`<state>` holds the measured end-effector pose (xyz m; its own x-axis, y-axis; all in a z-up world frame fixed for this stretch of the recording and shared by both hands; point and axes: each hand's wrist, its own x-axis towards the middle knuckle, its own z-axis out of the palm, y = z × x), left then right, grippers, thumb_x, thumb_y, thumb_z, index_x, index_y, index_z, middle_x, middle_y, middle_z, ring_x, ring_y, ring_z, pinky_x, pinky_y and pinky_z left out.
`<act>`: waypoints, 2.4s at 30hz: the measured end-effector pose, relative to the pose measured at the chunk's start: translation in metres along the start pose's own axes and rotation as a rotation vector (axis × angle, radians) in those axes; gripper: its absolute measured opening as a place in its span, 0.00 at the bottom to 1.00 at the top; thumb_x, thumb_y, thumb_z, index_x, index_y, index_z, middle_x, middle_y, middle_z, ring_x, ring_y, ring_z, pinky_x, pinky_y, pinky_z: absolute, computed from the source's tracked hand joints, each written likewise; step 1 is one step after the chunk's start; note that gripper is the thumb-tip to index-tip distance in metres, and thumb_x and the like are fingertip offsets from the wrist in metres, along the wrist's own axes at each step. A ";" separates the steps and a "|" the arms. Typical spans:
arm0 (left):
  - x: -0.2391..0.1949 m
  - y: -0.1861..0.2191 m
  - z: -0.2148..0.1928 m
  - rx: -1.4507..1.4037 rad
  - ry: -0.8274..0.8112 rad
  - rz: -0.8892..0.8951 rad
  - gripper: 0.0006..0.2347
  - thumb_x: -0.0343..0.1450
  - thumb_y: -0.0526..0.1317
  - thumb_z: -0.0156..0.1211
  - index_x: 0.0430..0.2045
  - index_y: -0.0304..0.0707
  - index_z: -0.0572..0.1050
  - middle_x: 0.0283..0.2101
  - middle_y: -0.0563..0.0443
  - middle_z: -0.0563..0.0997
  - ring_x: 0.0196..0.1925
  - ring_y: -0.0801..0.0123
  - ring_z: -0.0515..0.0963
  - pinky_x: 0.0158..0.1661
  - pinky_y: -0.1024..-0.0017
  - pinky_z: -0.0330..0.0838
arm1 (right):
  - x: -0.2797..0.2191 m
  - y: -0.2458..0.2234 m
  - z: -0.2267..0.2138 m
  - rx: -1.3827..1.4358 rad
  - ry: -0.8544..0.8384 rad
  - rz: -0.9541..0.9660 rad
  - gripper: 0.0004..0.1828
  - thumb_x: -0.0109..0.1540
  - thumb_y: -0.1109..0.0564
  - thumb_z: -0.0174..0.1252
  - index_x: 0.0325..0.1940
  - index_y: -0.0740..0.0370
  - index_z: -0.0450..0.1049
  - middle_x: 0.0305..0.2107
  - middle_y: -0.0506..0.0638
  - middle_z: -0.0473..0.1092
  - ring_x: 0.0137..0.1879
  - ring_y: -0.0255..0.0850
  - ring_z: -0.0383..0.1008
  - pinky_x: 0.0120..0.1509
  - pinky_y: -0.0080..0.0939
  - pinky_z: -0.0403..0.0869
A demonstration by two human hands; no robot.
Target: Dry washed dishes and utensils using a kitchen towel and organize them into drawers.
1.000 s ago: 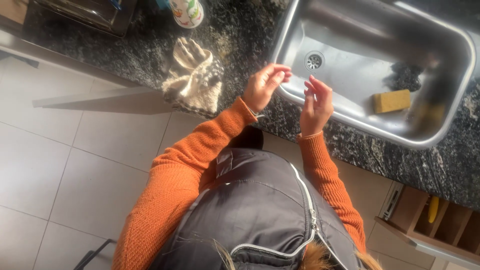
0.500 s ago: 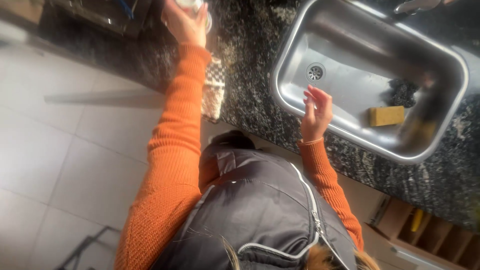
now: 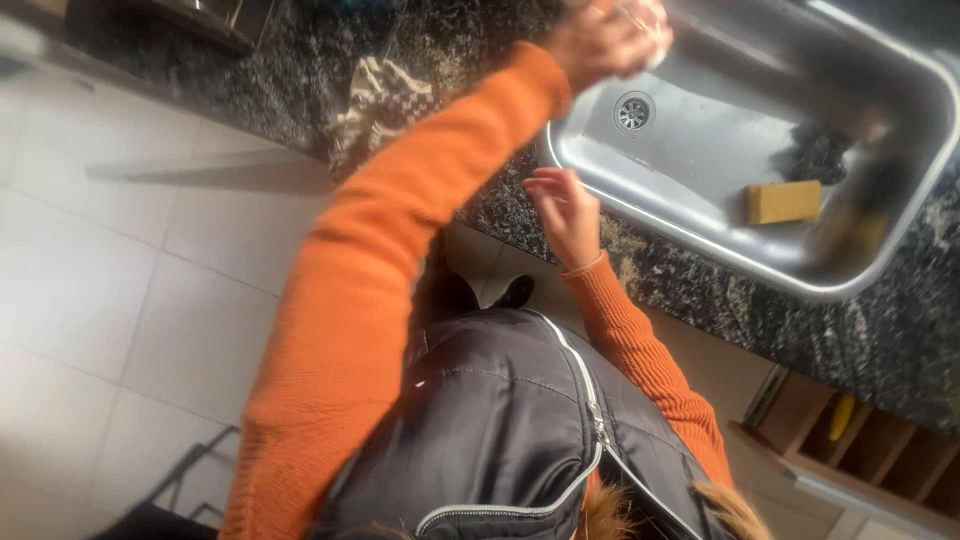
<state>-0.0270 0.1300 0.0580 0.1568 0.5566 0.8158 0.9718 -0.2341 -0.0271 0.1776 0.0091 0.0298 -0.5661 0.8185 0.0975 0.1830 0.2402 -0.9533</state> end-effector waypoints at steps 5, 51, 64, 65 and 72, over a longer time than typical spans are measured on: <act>-0.019 0.022 0.089 -0.085 -0.070 0.260 0.10 0.68 0.46 0.60 0.40 0.48 0.76 0.47 0.52 0.78 0.56 0.61 0.75 0.55 0.37 0.59 | 0.010 0.000 0.034 -0.068 -0.115 -0.099 0.12 0.65 0.67 0.54 0.52 0.69 0.73 0.41 0.58 0.79 0.47 0.41 0.82 0.49 0.37 0.83; -0.158 -0.112 -0.185 -1.015 0.123 -0.307 0.30 0.67 0.46 0.76 0.60 0.38 0.66 0.62 0.44 0.73 0.63 0.49 0.76 0.69 0.50 0.70 | 0.103 0.010 0.147 1.144 0.068 0.577 0.23 0.69 0.50 0.44 0.57 0.73 0.66 0.46 0.62 0.74 0.47 0.45 0.79 0.50 0.38 0.80; -0.163 -0.143 -0.221 -0.898 0.171 -0.370 0.33 0.63 0.40 0.79 0.61 0.36 0.64 0.62 0.41 0.71 0.65 0.52 0.73 0.66 0.53 0.74 | 0.105 -0.055 0.171 0.528 0.178 0.160 0.15 0.71 0.52 0.54 0.54 0.65 0.74 0.45 0.53 0.77 0.46 0.38 0.80 0.51 0.38 0.81; -0.159 -0.153 -0.223 -0.635 0.234 -0.310 0.33 0.62 0.38 0.80 0.60 0.36 0.65 0.61 0.43 0.71 0.66 0.52 0.70 0.68 0.52 0.71 | 0.105 -0.060 0.173 0.525 0.190 0.150 0.13 0.71 0.52 0.54 0.53 0.64 0.75 0.44 0.52 0.77 0.45 0.36 0.80 0.50 0.36 0.81; -0.201 -0.232 -0.150 0.042 0.113 -0.439 0.34 0.59 0.38 0.84 0.59 0.51 0.67 0.63 0.48 0.68 0.67 0.52 0.66 0.68 0.38 0.55 | 0.096 -0.009 0.179 0.433 0.120 0.050 0.09 0.69 0.55 0.57 0.46 0.62 0.78 0.36 0.46 0.77 0.32 0.31 0.68 0.38 0.31 0.68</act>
<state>-0.3102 -0.0474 -0.0136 -0.2897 0.5048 0.8132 0.9486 0.0384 0.3140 -0.0223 -0.0085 -0.0033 -0.4636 0.8842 0.0565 -0.1600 -0.0209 -0.9869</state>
